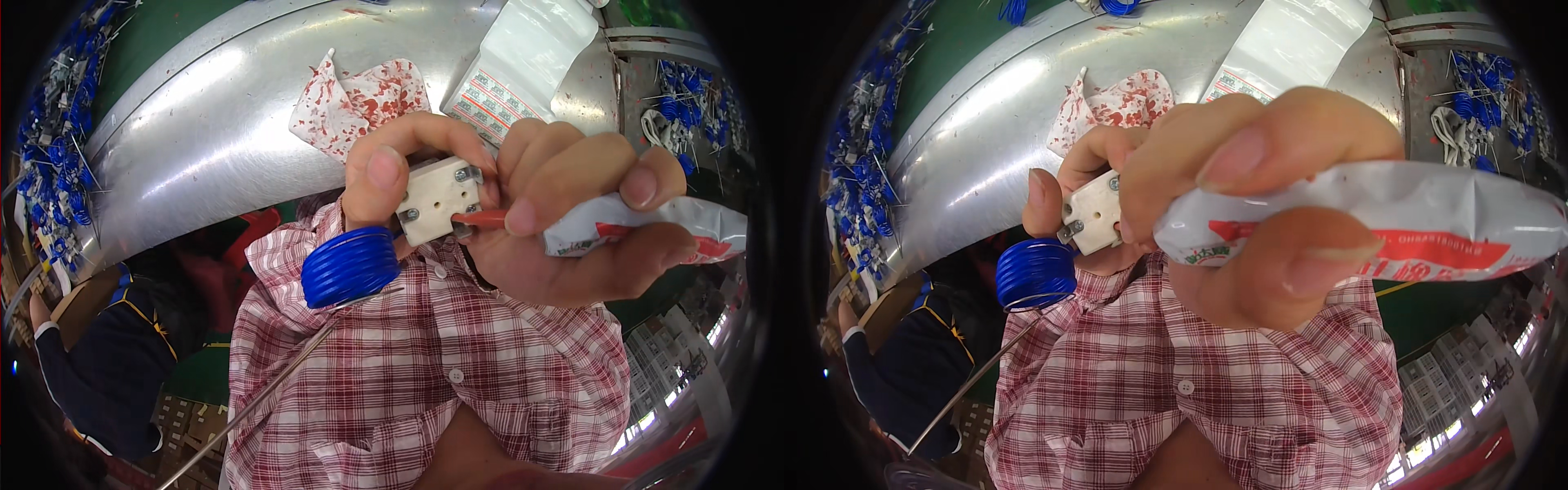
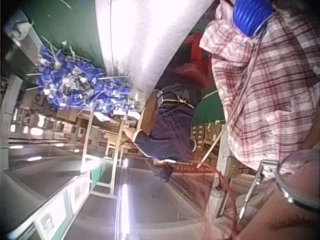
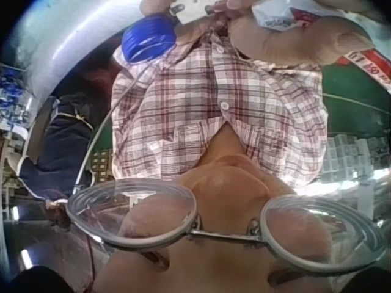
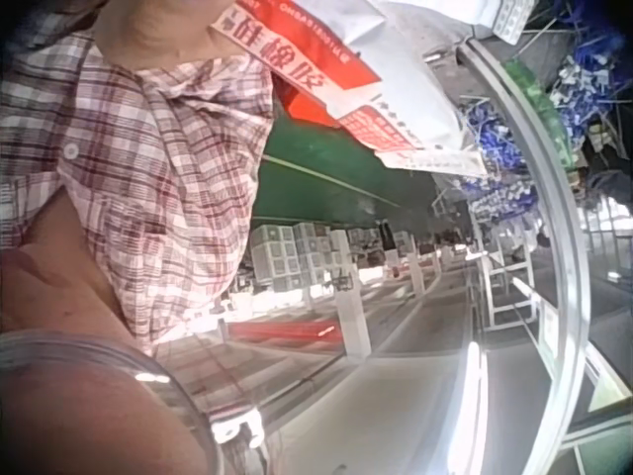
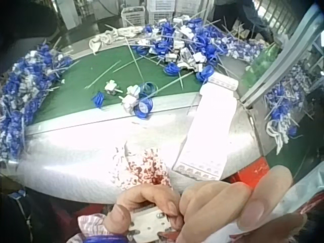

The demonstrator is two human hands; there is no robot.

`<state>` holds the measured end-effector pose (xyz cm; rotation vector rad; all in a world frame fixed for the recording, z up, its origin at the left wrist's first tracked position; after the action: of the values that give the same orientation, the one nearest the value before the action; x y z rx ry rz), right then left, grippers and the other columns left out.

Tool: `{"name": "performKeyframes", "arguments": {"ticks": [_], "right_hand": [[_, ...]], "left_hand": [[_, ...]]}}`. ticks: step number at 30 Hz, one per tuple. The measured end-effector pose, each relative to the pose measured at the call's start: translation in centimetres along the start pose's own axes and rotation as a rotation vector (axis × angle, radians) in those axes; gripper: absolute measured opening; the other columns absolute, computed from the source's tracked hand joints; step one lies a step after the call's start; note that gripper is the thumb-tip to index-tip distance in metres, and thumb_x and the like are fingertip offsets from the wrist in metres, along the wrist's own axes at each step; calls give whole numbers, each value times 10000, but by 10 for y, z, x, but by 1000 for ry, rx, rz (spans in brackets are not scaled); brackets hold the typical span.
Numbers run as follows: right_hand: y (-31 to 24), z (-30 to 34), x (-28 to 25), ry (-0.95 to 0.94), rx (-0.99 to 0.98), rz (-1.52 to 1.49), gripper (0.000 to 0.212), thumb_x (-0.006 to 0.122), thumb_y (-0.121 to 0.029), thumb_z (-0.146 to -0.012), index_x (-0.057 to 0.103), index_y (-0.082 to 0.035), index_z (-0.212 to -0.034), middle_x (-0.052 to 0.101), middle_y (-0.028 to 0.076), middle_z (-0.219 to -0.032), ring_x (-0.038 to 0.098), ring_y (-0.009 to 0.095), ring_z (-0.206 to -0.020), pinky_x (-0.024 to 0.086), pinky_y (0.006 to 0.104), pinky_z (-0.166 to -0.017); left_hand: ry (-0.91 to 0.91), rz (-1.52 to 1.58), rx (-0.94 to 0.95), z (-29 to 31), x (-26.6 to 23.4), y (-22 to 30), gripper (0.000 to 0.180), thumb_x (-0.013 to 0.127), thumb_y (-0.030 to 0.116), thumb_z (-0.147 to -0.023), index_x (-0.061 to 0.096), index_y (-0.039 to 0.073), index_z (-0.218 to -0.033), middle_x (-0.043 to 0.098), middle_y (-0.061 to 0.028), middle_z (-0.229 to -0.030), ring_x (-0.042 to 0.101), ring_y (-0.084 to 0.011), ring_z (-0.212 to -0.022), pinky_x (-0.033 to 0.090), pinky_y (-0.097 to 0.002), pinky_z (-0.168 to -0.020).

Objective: Assemble small electronic motor components by connecting wires, applying adhesive, and attaching labels.

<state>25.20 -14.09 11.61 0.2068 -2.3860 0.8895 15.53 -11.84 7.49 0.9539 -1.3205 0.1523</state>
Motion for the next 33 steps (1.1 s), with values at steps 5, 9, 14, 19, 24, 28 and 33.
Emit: {"name": "performKeyframes", "arguments": {"ticks": [5, 9, 14, 19, 24, 28, 33], "right_hand": [[2, -1, 2, 16, 17, -11, 509, 146, -477, -950, 399, -51, -1067, 525, 82, -652, 331, 103, -401, 304, 238, -387], [4, -1, 1, 4, 13, -12, 506, 156, -480, -949, 402, -55, -1069, 529, 87, -648, 332, 104, -404, 302, 233, -389], [3, 0, -2, -4, 17, -3, 508, 165, -487, -947, 406, -57, -1071, 534, 97, -647, 335, 110, -407, 305, 234, -393], [4, 4, 3, 21, 25, 7, 516, 173, -495, -943, 414, -57, -1068, 532, 103, -649, 350, 117, -427, 320, 247, -414], [3, 0, 0, 39, -41, 7, 535, 175, -503, -941, 414, -48, -1090, 528, 102, -670, 374, 125, -457, 340, 260, -451], [3, 0, -1, 17, -52, 22, 546, 174, -504, -940, 416, -43, -1107, 530, 102, -687, 372, 133, -462, 342, 266, -456], [2, 2, -4, -10, -52, 43, 563, 175, -513, -937, 414, -40, -1129, 537, 109, -712, 375, 135, -463, 348, 268, -447]], "left_hand": [[47, -155, -81, 0, -2, 1, 695, 396, 587, -859, 507, -89, -978, 597, -170, -851, 610, -183, -785, 515, -271, -698], [6, 4, 29, -1, -4, -3, 695, 403, 590, -855, 517, -87, -967, 599, -167, -840, 609, -178, -774, 511, -263, -689], [-11, 110, 36, -3, -4, -3, 687, 411, 580, -856, 518, -89, -972, 600, -167, -835, 606, -175, -764, 510, -261, -684], [16, 198, 47, 0, -6, -2, 685, 408, 572, -857, 520, -94, -969, 600, -174, -825, 606, -189, -760, 511, -263, -681], [-71, 66, -4, -5, -5, -1, 624, 300, 577, -879, 481, -15, -957, 520, -124, -858, 480, -146, -727, 391, -249, -665], [-68, 69, -36, -6, -4, 0, 619, 304, 584, -876, 483, -5, -948, 512, -122, -867, 477, -145, -745, 386, -247, -672], [-52, 74, -65, -2, -3, 0, 618, 300, 590, -873, 484, 4, -945, 516, -125, -873, 481, -153, -755, 384, -253, -684]]}}
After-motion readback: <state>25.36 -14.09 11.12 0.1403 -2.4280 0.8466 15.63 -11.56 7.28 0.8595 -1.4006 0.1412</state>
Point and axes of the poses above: each hand's wrist, its own z-axis away from the middle knuckle, its own x-axis out of the palm, y = z × x, the point moved 1 cm from there along -z, towards the middle knuckle
